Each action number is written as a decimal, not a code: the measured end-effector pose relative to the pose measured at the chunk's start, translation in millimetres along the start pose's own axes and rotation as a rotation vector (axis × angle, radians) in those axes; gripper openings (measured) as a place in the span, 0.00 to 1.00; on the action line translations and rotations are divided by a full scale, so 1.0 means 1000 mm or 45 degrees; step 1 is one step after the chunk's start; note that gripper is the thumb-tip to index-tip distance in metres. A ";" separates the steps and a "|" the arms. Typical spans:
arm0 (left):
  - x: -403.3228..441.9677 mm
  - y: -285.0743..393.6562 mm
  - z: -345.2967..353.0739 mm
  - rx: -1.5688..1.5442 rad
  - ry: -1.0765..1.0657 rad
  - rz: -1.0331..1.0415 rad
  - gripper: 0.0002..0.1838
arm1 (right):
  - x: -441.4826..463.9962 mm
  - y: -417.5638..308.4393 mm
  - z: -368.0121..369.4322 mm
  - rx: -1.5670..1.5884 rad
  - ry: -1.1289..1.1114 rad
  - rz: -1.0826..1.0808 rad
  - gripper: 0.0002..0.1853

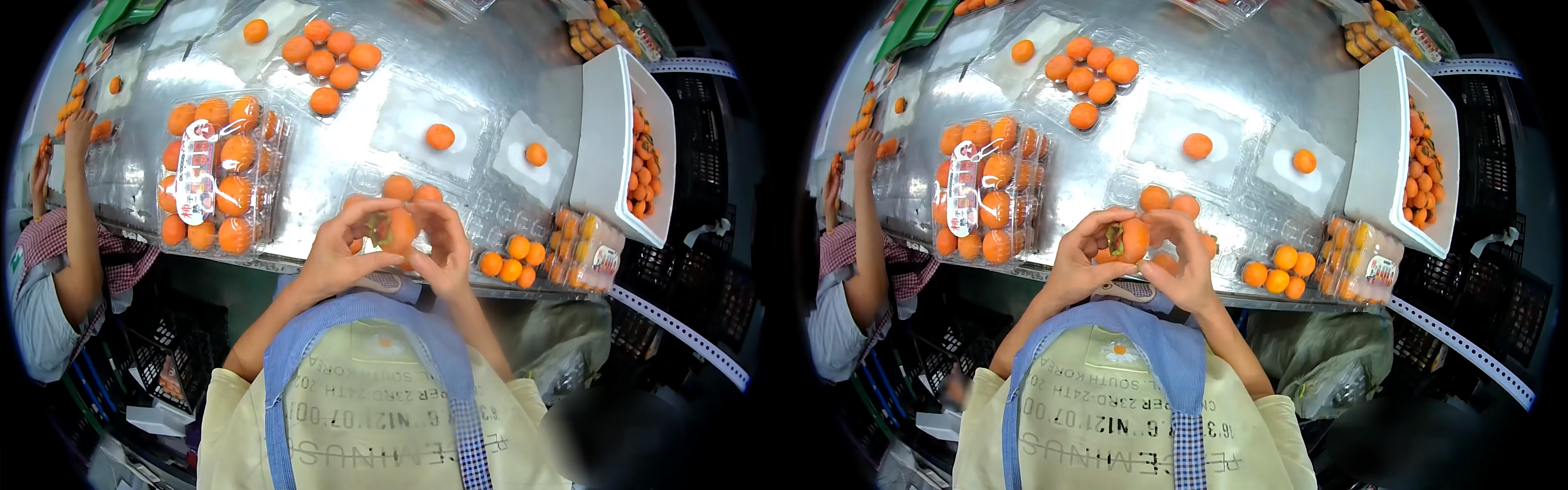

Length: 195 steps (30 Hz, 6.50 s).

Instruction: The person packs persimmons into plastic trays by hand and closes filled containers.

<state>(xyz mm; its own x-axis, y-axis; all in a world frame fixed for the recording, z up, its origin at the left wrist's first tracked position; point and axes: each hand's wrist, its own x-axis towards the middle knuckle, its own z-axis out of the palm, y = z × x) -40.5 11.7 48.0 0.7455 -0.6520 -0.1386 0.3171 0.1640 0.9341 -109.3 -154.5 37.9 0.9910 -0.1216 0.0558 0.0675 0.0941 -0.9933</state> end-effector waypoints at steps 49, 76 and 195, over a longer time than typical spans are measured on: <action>0.006 -0.017 -0.018 0.085 0.215 0.000 0.27 | 0.012 0.015 -0.005 1.058 0.326 0.656 0.26; -0.013 -0.033 -0.047 -0.035 0.495 -0.039 0.13 | 0.013 0.008 -0.114 -1.091 0.494 0.120 0.06; -0.003 -0.020 -0.002 -0.519 0.144 -0.418 0.20 | 0.011 0.010 0.010 -0.024 -0.152 0.120 0.28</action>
<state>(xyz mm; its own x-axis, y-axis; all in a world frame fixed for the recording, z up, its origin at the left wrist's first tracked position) -47.3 12.0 29.0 0.6201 -0.6370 -0.4579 0.7297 0.2540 0.6349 -96.3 -144.6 29.6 0.9996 0.0054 -0.0273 -0.0277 0.0811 -0.9963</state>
